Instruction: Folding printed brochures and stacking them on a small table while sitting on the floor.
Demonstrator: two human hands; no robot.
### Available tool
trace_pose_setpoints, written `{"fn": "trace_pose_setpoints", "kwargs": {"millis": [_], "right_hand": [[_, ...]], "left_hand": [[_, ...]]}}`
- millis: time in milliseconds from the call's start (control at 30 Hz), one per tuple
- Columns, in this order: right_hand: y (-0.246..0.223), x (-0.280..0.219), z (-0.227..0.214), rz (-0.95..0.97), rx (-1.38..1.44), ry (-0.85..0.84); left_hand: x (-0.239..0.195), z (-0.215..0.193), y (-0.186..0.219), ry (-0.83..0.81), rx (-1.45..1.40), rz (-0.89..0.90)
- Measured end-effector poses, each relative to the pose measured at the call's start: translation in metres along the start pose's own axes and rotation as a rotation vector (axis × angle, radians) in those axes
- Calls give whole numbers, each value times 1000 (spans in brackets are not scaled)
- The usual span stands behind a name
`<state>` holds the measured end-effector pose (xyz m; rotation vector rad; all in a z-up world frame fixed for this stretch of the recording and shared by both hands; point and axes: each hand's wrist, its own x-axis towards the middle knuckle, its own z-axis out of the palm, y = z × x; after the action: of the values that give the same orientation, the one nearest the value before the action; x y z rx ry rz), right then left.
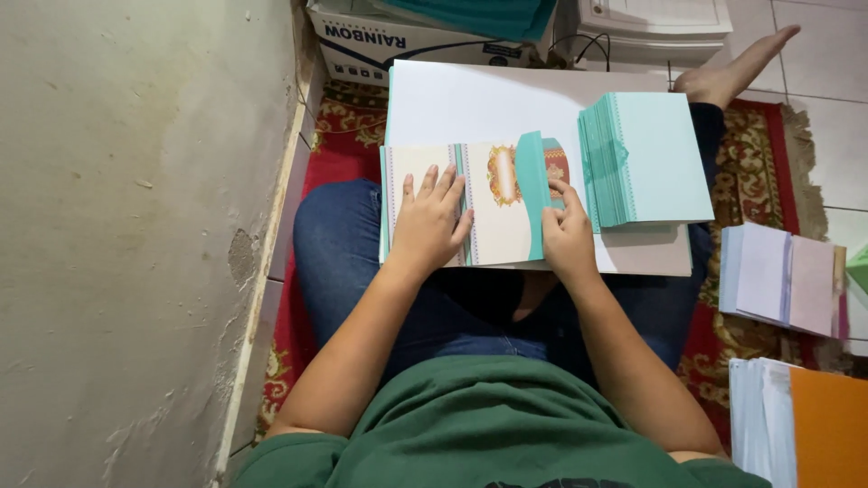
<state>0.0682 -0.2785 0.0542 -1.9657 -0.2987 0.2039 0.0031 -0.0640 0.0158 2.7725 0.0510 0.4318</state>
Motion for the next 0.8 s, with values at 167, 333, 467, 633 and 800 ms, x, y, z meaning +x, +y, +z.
{"fn": "trace_pose_setpoints", "kwargs": {"millis": [167,333,467,633,800], "right_hand": [[8,4,1,-13,-29,7],[7,4,0,-11,-62,-2],[8,5,0,-4,-27,-9],[12,6,-1,-8,-32,-1],[-45,-5,-3,50,-333,-129]], "left_hand": [[1,-2,-1,-3,-13,-13],[0,-3,-1,-5,-27,-17],[-1,-3,-1,7,-22,-10],[0,-6,-1,9,-15,-5],[-1,-9,2,4,-14,-26]]}}
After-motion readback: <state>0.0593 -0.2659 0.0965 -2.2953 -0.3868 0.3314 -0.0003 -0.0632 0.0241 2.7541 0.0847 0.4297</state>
